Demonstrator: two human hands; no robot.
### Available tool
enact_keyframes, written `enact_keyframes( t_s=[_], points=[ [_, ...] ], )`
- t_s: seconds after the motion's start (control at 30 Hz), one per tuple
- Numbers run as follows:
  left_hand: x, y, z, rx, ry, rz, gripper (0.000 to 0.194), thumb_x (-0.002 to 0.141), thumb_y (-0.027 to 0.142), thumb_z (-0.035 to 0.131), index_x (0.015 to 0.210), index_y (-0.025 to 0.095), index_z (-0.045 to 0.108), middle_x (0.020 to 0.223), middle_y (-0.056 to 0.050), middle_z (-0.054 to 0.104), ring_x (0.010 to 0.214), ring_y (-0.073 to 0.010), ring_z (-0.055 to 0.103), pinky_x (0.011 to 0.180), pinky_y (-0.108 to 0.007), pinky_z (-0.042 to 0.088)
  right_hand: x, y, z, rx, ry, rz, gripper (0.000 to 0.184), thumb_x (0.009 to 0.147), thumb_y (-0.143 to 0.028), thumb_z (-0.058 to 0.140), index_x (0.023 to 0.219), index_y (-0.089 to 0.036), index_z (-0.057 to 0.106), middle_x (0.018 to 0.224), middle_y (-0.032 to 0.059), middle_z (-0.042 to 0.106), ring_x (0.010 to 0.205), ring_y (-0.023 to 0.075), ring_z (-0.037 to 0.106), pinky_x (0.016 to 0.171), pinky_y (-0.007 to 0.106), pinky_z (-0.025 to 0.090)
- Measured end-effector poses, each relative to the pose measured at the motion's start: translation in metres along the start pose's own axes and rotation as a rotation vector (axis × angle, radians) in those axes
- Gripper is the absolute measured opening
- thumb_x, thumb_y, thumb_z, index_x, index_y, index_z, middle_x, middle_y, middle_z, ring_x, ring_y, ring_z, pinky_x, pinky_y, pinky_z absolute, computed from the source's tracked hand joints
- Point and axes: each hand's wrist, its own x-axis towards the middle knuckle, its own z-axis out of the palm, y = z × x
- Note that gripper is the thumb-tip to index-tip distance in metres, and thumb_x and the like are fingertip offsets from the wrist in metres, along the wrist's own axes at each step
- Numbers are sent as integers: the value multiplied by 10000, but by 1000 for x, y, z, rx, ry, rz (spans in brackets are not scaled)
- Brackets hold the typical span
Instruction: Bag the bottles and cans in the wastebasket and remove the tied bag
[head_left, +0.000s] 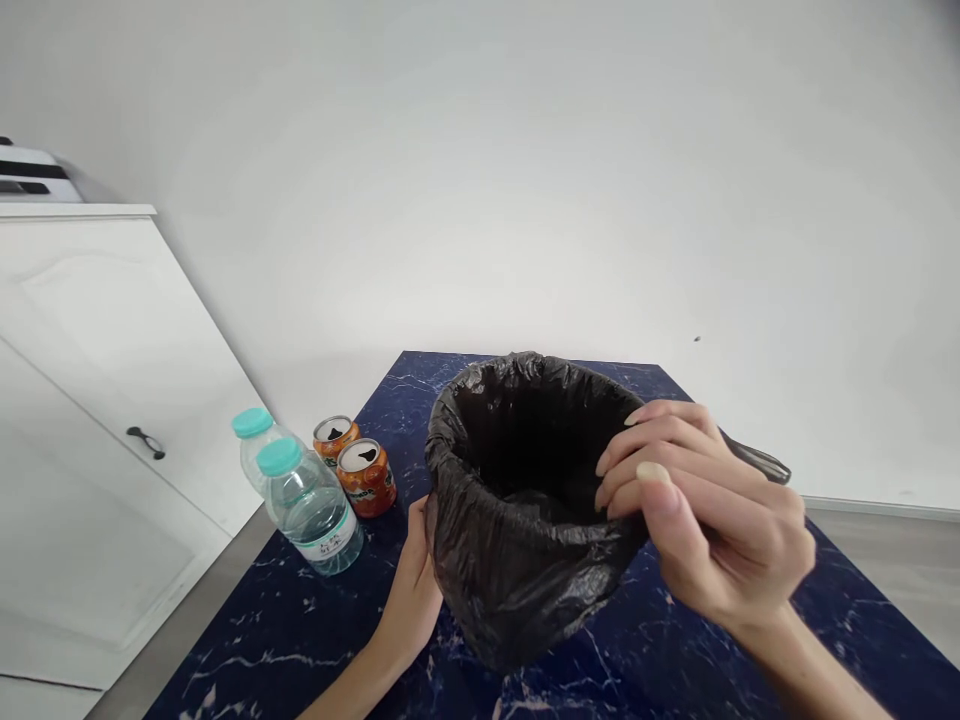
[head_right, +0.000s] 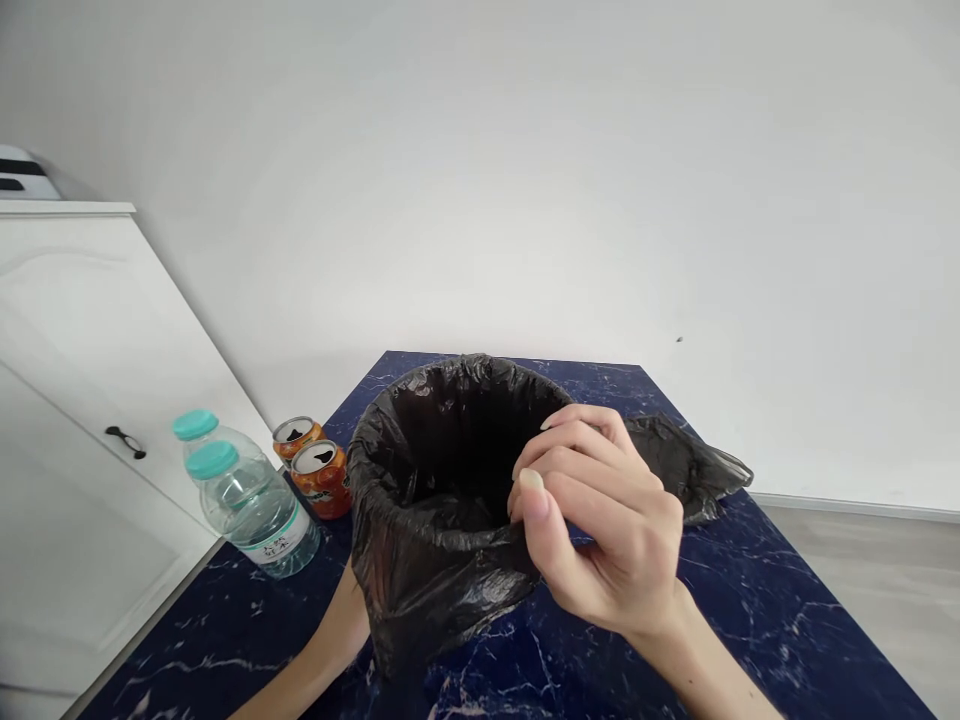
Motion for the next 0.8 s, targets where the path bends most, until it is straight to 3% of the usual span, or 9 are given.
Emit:
enact_keyframes(
  t_s=[0.1, 0.2, 0.27, 0.33, 0.43, 0.5, 0.63, 0.8],
  points=[
    [-20, 4, -9, 42, 36, 23, 517, 1042, 639, 477, 1421, 297, 555, 1435, -122, 654, 1352, -345, 623, 1115, -482, 553, 3, -5, 1, 5, -15, 5, 352, 948, 30, 575, 687, -206, 579, 596, -36, 635, 586, 133, 651, 806, 422, 532],
    [-46, 11, -27, 251, 112, 70, 372, 1067, 548, 508, 1305, 275, 595, 1262, -131, 689, 1178, -311, 691, 940, -420, 619, 2, -5, 2, 7, -27, 20, 358, 980, -13, 575, 693, -227, 575, 609, -37, 639, 554, 125, 622, 785, 417, 541],
    [-61, 21, -42, 423, 189, 228, 221, 1074, 448, 540, 1207, 289, 615, 1114, -101, 686, 998, -274, 696, 809, -381, 611, 1, -5, 2, 23, -38, 47, 365, 1005, -56, 565, 692, -243, 571, 611, -34, 643, 532, 129, 597, 775, 425, 542],
    [-69, 35, -59, 575, 317, 446, 105, 1065, 329, 573, 1152, 293, 619, 1072, -81, 661, 928, -251, 673, 805, -385, 586, 0, -4, 2, 44, -40, 70, 371, 1019, -88, 564, 684, -250, 565, 606, -32, 641, 520, 135, 578, 774, 432, 538],
    [-64, 60, -83, 760, 578, 708, 173, 1027, 211, 632, 1186, 277, 617, 1135, -94, 660, 1059, -276, 679, 958, -447, 558, -2, -4, 1, 78, -32, 88, 383, 1022, -107, 571, 666, -246, 553, 596, -34, 628, 515, 137, 560, 780, 432, 531],
    [-53, 76, -97, 866, 690, 789, 257, 1013, 210, 667, 1257, 259, 605, 1220, -126, 679, 1193, -320, 664, 1060, -506, 518, -2, -6, -1, 106, -36, 89, 387, 1022, -110, 576, 659, -243, 551, 594, -34, 623, 516, 136, 554, 780, 432, 528],
    [-29, 92, -117, 1028, 679, 763, 381, 1052, 296, 639, 1417, 225, 558, 1422, -178, 664, 1354, -380, 602, 1147, -569, 443, 0, -10, -6, 158, -47, 89, 404, 1025, -121, 576, 641, -243, 550, 581, -33, 614, 501, 136, 535, 766, 430, 525],
    [-11, 93, -127, 1152, 606, 670, 370, 1100, 389, 558, 1428, 221, 592, 1354, -157, 732, 1426, -403, 551, 1131, -562, 422, 3, -12, -12, 197, -69, 67, 413, 1031, -119, 569, 636, -236, 544, 568, -39, 590, 491, 123, 512, 730, 405, 519]
  ],
)
